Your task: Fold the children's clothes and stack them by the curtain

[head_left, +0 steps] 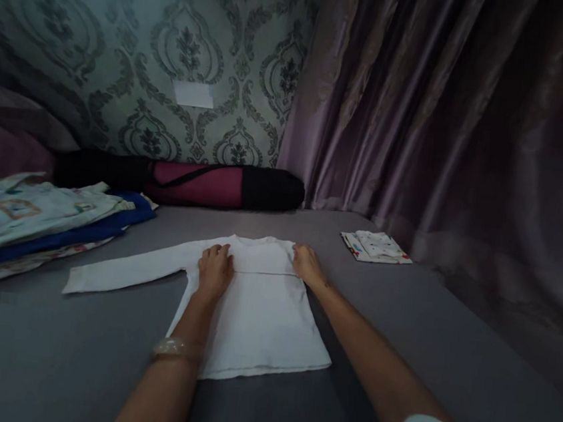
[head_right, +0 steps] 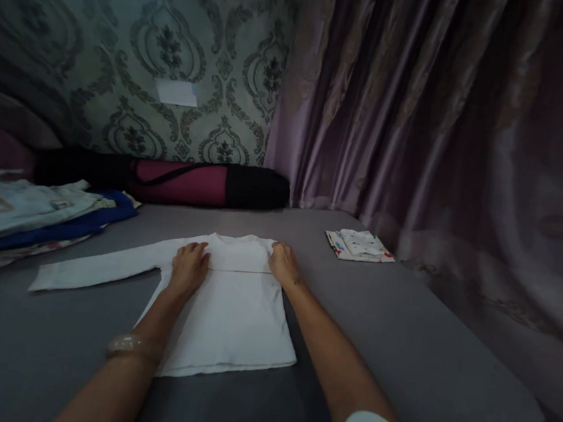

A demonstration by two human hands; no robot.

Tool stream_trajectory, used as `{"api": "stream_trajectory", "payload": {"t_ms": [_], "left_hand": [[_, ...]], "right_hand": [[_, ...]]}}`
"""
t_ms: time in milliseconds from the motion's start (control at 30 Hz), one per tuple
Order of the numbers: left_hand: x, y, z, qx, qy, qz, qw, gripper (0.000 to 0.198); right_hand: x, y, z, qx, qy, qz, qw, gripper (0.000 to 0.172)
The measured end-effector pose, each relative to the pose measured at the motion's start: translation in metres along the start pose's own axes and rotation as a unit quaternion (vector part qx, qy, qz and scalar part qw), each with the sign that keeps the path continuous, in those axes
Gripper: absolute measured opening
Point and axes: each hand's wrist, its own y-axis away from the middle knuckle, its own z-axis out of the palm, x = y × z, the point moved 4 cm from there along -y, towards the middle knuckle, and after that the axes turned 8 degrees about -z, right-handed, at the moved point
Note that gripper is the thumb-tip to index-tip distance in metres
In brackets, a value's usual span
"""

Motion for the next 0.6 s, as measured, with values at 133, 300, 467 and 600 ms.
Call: {"api": "stream_trajectory", "payload": {"t_ms": [133, 300, 467, 600], "left_hand": [[-0.003, 0.0, -0.006, -0.025, -0.045, -0.082, 0.995, 0.041], [-0.008, -0.005, 0.0, -0.059, -0.046, -0.094, 0.993, 0.034], [-0.016, -0.011, 0.008, -0.074, -0.042, -0.121, 0.989, 0.034], [-0.018, -0.013, 0.008, -0.06, -0.016, -0.146, 0.987, 0.037]], "right_hand": [[-0.017, -0.017, 0.019, 0.004, -0.015, -0.015, 1.0, 0.048], [-0.021, -0.017, 0.041, -0.002, -0.03, 0.0, 1.0, 0.058], [-0.018, -0.014, 0.046, -0.016, -0.033, 0.009, 0.999, 0.067], [-0.018, -0.016, 0.047, -0.024, -0.031, 0.013, 0.999, 0.067]]}}
